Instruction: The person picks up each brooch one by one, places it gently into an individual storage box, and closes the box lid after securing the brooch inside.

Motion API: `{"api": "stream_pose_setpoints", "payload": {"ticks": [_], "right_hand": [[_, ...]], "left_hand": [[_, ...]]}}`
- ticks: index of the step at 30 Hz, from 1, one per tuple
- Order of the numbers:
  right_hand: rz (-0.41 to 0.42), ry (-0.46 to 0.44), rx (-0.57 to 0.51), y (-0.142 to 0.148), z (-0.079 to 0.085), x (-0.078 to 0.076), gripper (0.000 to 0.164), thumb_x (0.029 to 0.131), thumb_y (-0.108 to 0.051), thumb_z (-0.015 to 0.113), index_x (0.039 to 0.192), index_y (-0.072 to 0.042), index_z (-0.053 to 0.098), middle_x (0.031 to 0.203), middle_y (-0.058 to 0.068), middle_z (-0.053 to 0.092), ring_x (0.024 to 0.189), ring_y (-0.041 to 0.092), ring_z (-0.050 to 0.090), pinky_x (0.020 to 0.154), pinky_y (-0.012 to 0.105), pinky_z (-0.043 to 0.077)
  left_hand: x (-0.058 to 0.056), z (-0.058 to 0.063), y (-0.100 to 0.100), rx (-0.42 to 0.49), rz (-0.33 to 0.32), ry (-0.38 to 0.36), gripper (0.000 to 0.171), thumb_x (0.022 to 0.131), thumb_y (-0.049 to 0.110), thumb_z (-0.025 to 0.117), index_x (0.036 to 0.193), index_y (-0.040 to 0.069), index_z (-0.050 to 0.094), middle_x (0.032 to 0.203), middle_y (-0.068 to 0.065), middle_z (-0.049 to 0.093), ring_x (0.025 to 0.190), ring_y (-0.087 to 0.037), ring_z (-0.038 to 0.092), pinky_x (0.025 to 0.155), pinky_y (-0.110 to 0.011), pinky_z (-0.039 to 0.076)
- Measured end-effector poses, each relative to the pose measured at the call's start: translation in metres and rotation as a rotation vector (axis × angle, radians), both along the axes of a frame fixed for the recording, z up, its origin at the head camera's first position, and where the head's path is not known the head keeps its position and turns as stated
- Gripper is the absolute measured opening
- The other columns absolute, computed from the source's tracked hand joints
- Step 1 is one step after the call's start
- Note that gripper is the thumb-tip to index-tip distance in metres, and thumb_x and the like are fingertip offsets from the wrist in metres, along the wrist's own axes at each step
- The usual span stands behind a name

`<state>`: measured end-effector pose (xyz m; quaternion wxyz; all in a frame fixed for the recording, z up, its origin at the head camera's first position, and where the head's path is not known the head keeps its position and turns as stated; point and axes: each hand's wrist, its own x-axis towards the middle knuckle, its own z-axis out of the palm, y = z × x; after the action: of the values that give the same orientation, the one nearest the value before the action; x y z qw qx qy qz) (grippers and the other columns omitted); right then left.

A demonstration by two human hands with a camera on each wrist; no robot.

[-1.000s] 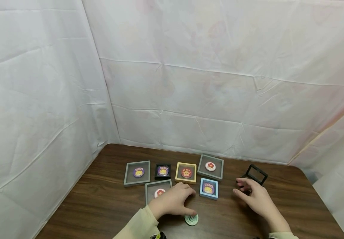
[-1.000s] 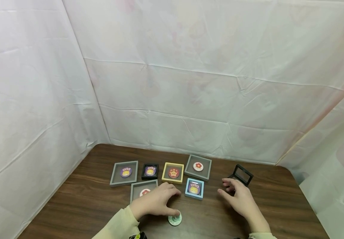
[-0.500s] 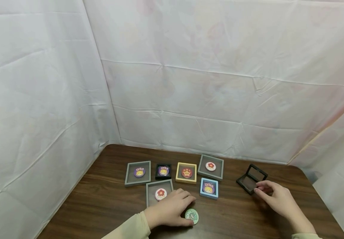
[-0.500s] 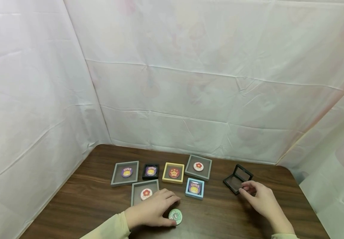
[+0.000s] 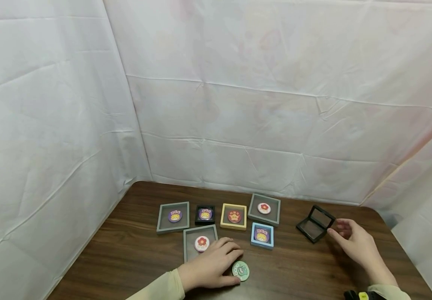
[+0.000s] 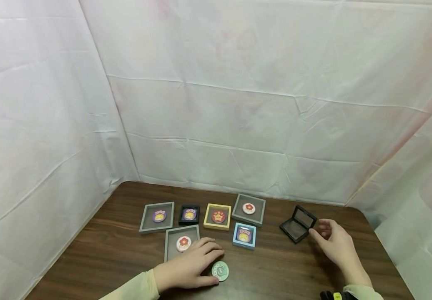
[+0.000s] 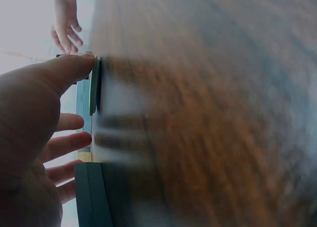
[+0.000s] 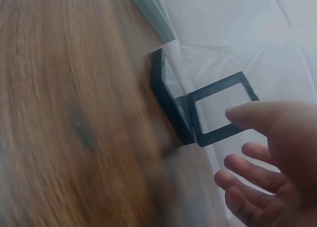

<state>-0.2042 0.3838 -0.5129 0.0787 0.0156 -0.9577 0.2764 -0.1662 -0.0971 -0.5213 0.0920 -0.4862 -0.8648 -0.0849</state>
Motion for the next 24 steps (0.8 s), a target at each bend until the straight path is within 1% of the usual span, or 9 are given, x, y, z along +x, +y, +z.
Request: {"api": "stream_pose_setpoints", "payload": {"ticks": [4, 7, 9, 12, 14, 16, 20, 24], "right_hand": [[0.002, -0.017, -0.028, -0.005, -0.004, -0.006, 0.072, 0.110, -0.043, 0.067, 0.149, 0.014, 0.050, 0.136, 0.036, 0.065, 0.112, 0.048, 0.072, 0.084, 0.063, 0.059], [-0.009, -0.015, -0.026, -0.008, -0.006, -0.009, 0.070, 0.111, -0.043, 0.065, 0.146, 0.016, 0.052, 0.133, 0.035, 0.067, 0.111, 0.050, 0.071, 0.085, 0.065, 0.058], [-0.023, -0.001, -0.016, -0.010, -0.009, -0.010, 0.061, 0.112, -0.041, 0.065, 0.139, 0.013, 0.059, 0.125, 0.032, 0.072, 0.107, 0.048, 0.072, 0.085, 0.065, 0.057], [-0.035, 0.036, -0.011, -0.012, -0.013, -0.010, 0.039, 0.112, -0.033, 0.066, 0.121, 0.004, 0.070, 0.111, 0.023, 0.077, 0.098, 0.044, 0.073, 0.083, 0.064, 0.056], [-0.042, 0.071, -0.008, -0.014, -0.015, -0.011, 0.028, 0.111, -0.028, 0.068, 0.111, -0.001, 0.073, 0.104, 0.018, 0.079, 0.093, 0.041, 0.074, 0.082, 0.064, 0.056], [-0.045, 0.103, -0.006, -0.015, -0.016, -0.012, 0.021, 0.110, -0.024, 0.070, 0.106, -0.003, 0.074, 0.100, 0.015, 0.079, 0.089, 0.038, 0.074, 0.080, 0.063, 0.056], [-0.044, 0.131, 0.002, -0.019, -0.017, -0.013, 0.017, 0.109, -0.021, 0.071, 0.109, -0.005, 0.076, 0.098, 0.012, 0.080, 0.086, 0.036, 0.074, 0.079, 0.063, 0.055], [-0.022, 0.100, 0.003, -0.021, -0.015, -0.012, 0.020, 0.110, -0.022, 0.069, 0.113, -0.005, 0.077, 0.100, 0.012, 0.079, 0.091, 0.040, 0.075, 0.081, 0.064, 0.056]], "left_hand": [[0.001, 0.000, -0.001, -0.003, -0.003, -0.001, 0.061, 0.104, 0.054, 0.072, 0.144, 0.009, 0.066, 0.141, 0.000, 0.064, 0.136, -0.025, 0.055, 0.117, -0.043, 0.046], [0.000, -0.001, 0.000, 0.000, 0.003, -0.016, 0.059, 0.105, 0.054, 0.071, 0.145, 0.010, 0.066, 0.141, 0.001, 0.064, 0.135, -0.023, 0.054, 0.116, -0.042, 0.047], [0.000, -0.002, 0.000, 0.004, 0.005, -0.033, 0.059, 0.105, 0.054, 0.070, 0.145, 0.011, 0.067, 0.141, 0.001, 0.064, 0.134, -0.021, 0.054, 0.115, -0.042, 0.047], [-0.001, -0.003, 0.002, 0.013, 0.007, -0.060, 0.058, 0.104, 0.056, 0.071, 0.143, 0.014, 0.069, 0.141, 0.002, 0.064, 0.132, -0.019, 0.054, 0.111, -0.040, 0.049], [-0.002, -0.003, 0.002, 0.011, 0.009, -0.067, 0.057, 0.103, 0.057, 0.073, 0.142, 0.015, 0.070, 0.140, 0.002, 0.063, 0.131, -0.018, 0.054, 0.108, -0.039, 0.049], [-0.002, -0.002, 0.002, 0.006, 0.012, -0.066, 0.055, 0.102, 0.056, 0.074, 0.140, 0.017, 0.071, 0.140, 0.003, 0.063, 0.130, -0.017, 0.053, 0.106, -0.038, 0.050], [-0.004, -0.001, 0.001, -0.004, 0.011, -0.058, 0.051, 0.102, 0.054, 0.075, 0.139, 0.019, 0.072, 0.139, 0.003, 0.064, 0.127, -0.016, 0.054, 0.103, -0.036, 0.049], [-0.006, -0.001, 0.001, -0.010, 0.015, -0.078, 0.048, 0.102, 0.053, 0.076, 0.136, 0.020, 0.075, 0.135, 0.005, 0.064, 0.121, -0.013, 0.055, 0.097, -0.030, 0.048]]}}
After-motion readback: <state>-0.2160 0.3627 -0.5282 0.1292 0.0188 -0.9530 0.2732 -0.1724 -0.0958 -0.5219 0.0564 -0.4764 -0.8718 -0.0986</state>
